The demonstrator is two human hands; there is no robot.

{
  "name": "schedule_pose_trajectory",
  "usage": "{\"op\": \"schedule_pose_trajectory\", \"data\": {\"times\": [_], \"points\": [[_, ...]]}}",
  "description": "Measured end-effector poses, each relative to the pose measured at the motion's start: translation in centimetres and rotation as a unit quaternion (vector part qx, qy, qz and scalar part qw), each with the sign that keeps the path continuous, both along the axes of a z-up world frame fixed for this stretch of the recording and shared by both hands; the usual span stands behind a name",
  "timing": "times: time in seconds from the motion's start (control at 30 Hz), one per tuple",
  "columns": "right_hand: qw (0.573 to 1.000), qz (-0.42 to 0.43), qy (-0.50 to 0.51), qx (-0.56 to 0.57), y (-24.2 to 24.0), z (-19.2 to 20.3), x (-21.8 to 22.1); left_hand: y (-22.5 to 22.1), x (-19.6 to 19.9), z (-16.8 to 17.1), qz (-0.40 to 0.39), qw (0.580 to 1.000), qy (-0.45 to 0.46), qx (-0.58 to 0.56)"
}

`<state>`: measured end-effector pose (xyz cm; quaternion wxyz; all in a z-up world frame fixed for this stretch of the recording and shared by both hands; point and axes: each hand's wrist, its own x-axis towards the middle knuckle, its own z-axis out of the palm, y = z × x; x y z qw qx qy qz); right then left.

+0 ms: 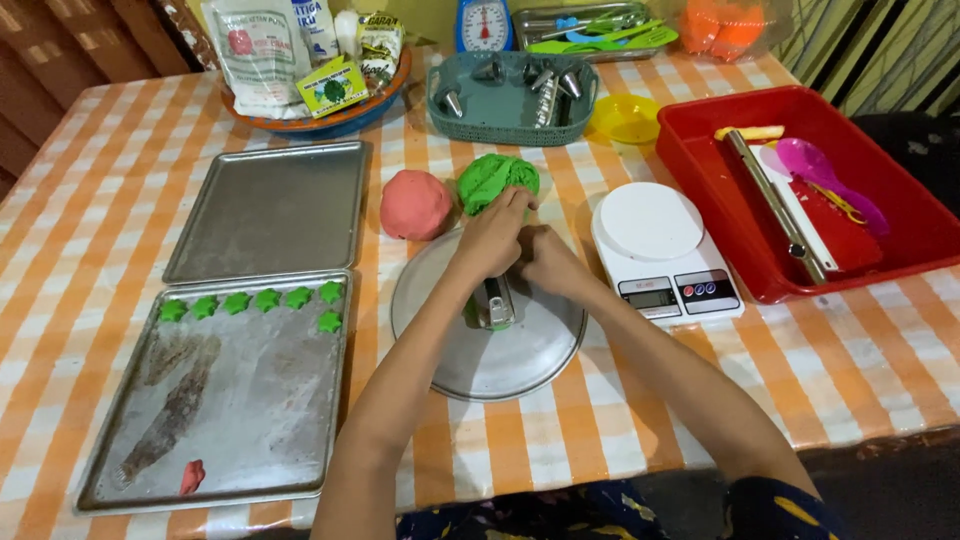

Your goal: Rolling out green dough and using a star-shaped cutter to create stars, then placing them on a tray.

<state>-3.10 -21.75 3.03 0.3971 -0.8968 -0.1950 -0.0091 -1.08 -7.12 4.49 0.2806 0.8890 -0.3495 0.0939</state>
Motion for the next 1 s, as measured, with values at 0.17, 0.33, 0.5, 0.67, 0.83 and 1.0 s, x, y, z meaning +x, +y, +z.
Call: {"op": "schedule_pose_trajectory", "data": {"times": [0.17, 0.33, 0.5, 0.67, 0.83, 1.0], "points": [[0.998, 0.034, -0.042, -0.036, 0.1, -0.4, -0.1, -0.1, -0.2, -0.1, 0.006, 1.0, -0.005, 0.002], [0.997, 0.033, -0.056, -0.047, -0.2, -0.4, 0.4, 0.0, -0.5, 0.4, 0.003, 1.0, -0.012, 0.003], [0.997, 0.066, -0.019, -0.046, -1.6, -1.8, 1.5, 0.1, -1.3, 1.6, 0.002, 1.0, -0.011, 0.009], [0.985, 0.131, 0.104, 0.031, -3.8, -0.1, 0.6, 0.0, -1.7, 2.3, 0.002, 1.0, -0.01, 0.01], [0.967, 0.172, 0.189, -0.01, -2.9, 1.9, -0.5, 0.0, -1.9, 2.5, 0.011, 1.0, 0.0, 0.024], [0.954, 0.16, 0.254, -0.018, -2.8, 1.1, -0.8, 0.2, -1.4, 1.6, 0.005, 1.0, -0.016, 0.015]]}}
